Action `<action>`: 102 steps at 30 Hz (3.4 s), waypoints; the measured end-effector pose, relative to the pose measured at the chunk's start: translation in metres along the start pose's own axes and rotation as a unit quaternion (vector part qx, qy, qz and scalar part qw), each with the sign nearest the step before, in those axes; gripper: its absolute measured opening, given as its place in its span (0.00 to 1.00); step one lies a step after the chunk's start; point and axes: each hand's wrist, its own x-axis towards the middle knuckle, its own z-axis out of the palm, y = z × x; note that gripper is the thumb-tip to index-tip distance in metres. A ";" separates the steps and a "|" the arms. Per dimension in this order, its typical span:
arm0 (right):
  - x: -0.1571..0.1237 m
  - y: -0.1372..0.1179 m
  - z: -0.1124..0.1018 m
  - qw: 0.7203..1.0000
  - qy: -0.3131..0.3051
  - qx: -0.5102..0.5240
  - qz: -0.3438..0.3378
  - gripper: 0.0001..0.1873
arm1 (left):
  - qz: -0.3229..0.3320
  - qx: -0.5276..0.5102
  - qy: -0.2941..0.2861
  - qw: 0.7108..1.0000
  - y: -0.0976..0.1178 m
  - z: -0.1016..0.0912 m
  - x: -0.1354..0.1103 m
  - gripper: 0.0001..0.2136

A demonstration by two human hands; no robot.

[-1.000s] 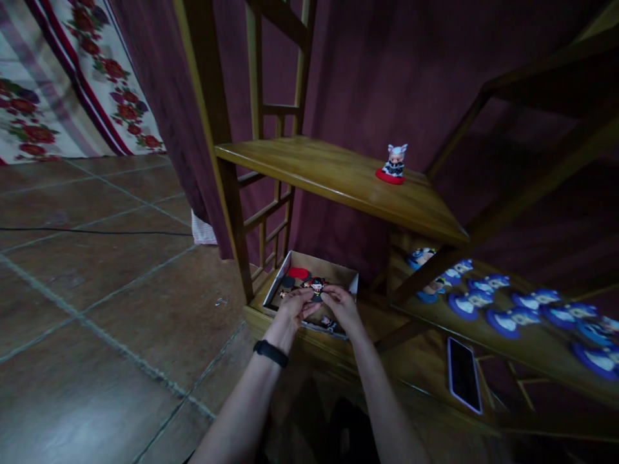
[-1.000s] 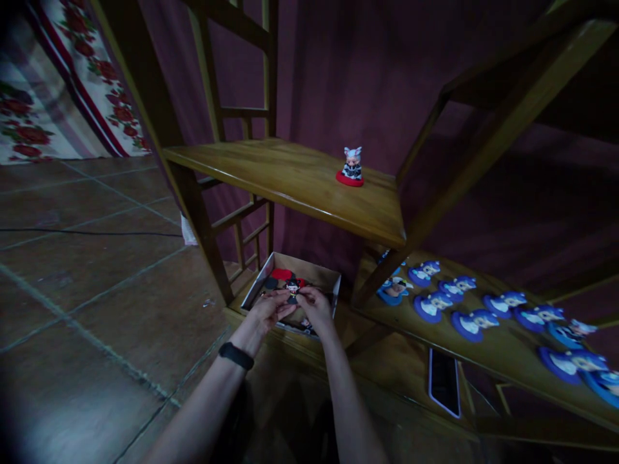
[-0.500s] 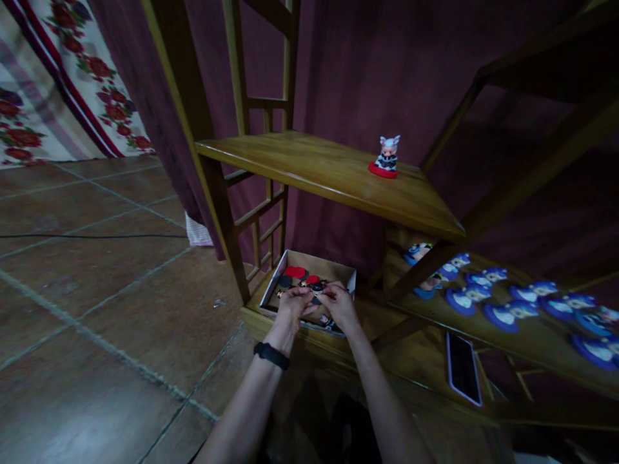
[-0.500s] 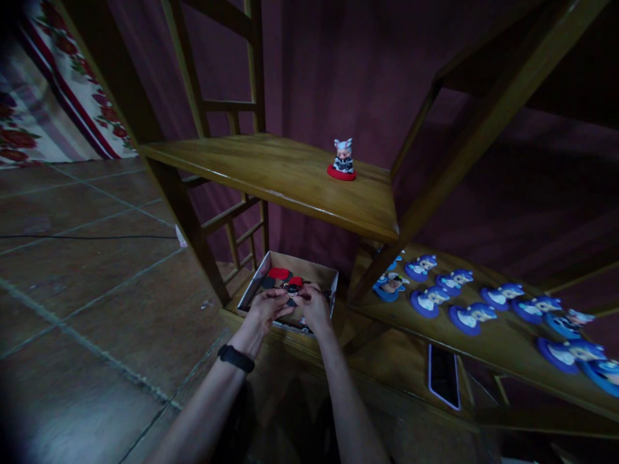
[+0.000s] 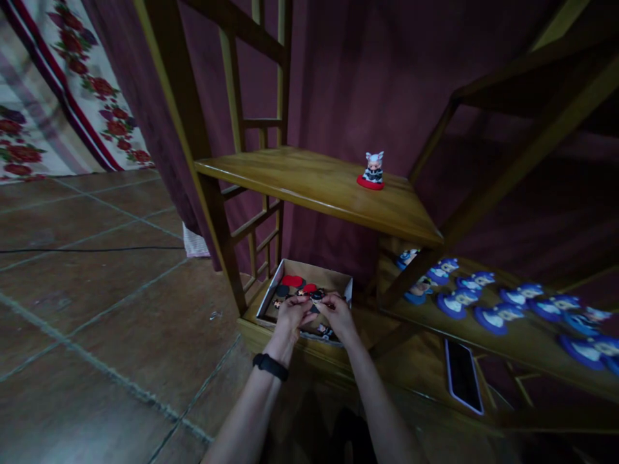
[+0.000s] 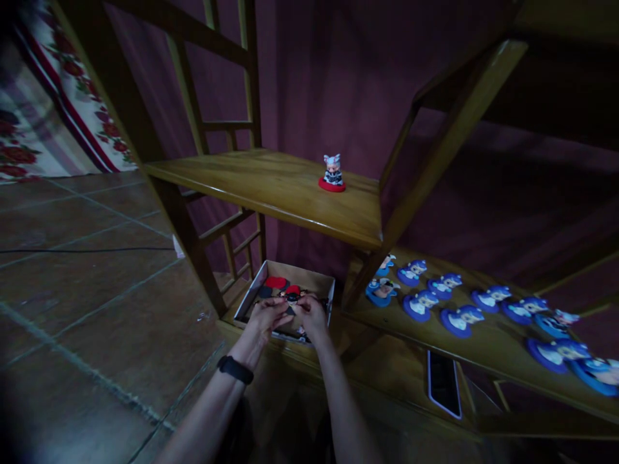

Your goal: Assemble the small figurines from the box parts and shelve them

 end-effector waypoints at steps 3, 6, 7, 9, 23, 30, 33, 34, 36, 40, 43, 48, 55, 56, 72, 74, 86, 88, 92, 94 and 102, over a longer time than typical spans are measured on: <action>-0.002 -0.007 -0.002 0.996 0.011 0.077 0.038 0.08 | -0.005 -0.019 -0.032 0.999 0.004 -0.001 0.000 0.08; -0.007 -0.014 -0.004 0.980 0.024 0.169 0.100 0.12 | -0.001 -0.020 -0.047 0.999 0.005 -0.001 0.000 0.08; -0.009 -0.015 -0.004 0.974 0.022 0.194 0.116 0.13 | -0.001 -0.017 -0.048 0.999 0.005 -0.002 0.000 0.08; -0.011 -0.017 -0.003 0.965 0.012 0.223 0.137 0.15 | -0.002 -0.013 -0.058 0.998 0.004 -0.002 0.001 0.07; -0.007 -0.024 -0.005 0.970 0.030 0.185 0.157 0.14 | -0.003 0.004 -0.129 0.992 0.003 0.002 0.000 0.07; -0.009 -0.025 -0.008 0.971 0.029 0.183 0.148 0.13 | 0.007 0.019 -0.127 0.992 0.001 0.002 0.000 0.07; -0.008 -0.021 -0.008 0.971 0.027 0.182 0.149 0.12 | 0.009 0.017 -0.116 0.993 -0.003 0.002 0.002 0.07; -0.008 -0.019 -0.007 0.972 0.027 0.179 0.149 0.11 | 0.008 0.015 -0.111 0.994 -0.004 0.002 0.003 0.07; -0.007 -0.015 -0.006 0.975 0.026 0.170 0.143 0.10 | 0.009 0.009 -0.101 0.995 -0.005 0.003 0.004 0.07; -0.009 -0.012 -0.002 0.983 0.029 0.145 0.109 0.10 | 0.008 0.012 -0.099 0.995 -0.002 0.002 0.003 0.06; -0.011 -0.017 -0.001 0.984 0.036 0.153 0.086 0.10 | 0.017 0.007 -0.121 0.993 0.003 0.000 -0.001 0.08; -0.017 -0.032 -0.006 0.975 0.046 0.191 0.108 0.11 | 0.033 -0.015 -0.154 0.987 0.006 0.001 -0.012 0.10; -0.036 -0.042 -0.016 0.973 0.016 0.220 0.059 0.19 | 0.042 -0.071 -0.181 0.980 0.000 -0.002 -0.033 0.11; -0.041 -0.043 -0.018 0.971 0.010 0.231 0.056 0.20 | 0.039 -0.070 -0.190 0.978 -0.002 -0.003 -0.036 0.12; -0.129 -0.060 -0.033 0.914 0.016 0.399 0.069 0.23 | 0.066 0.064 -0.239 0.967 -0.015 -0.007 -0.128 0.18; -0.136 -0.063 -0.034 0.908 0.009 0.412 0.080 0.23 | 0.090 0.094 -0.228 0.965 -0.017 -0.007 -0.135 0.18; -0.175 -0.067 -0.041 0.900 -0.031 0.422 0.104 0.26 | 0.217 0.230 -0.163 0.934 -0.022 -0.014 -0.165 0.18; -0.183 -0.060 -0.041 0.916 -0.018 0.387 0.100 0.28 | 0.230 0.243 -0.154 0.930 -0.016 -0.016 -0.169 0.19; -0.199 -0.039 -0.043 0.974 0.046 0.215 0.052 0.23 | 0.255 0.276 -0.117 0.919 0.012 -0.017 -0.177 0.18; -0.207 -0.030 -0.045 0.987 0.086 0.133 0.018 0.21 | 0.269 0.282 -0.119 0.913 0.031 -0.014 -0.183 0.18; -0.244 -0.006 -0.052 0.984 0.137 -0.095 -0.067 0.20 | 0.355 0.265 -0.137 0.886 0.123 0.027 -0.222 0.14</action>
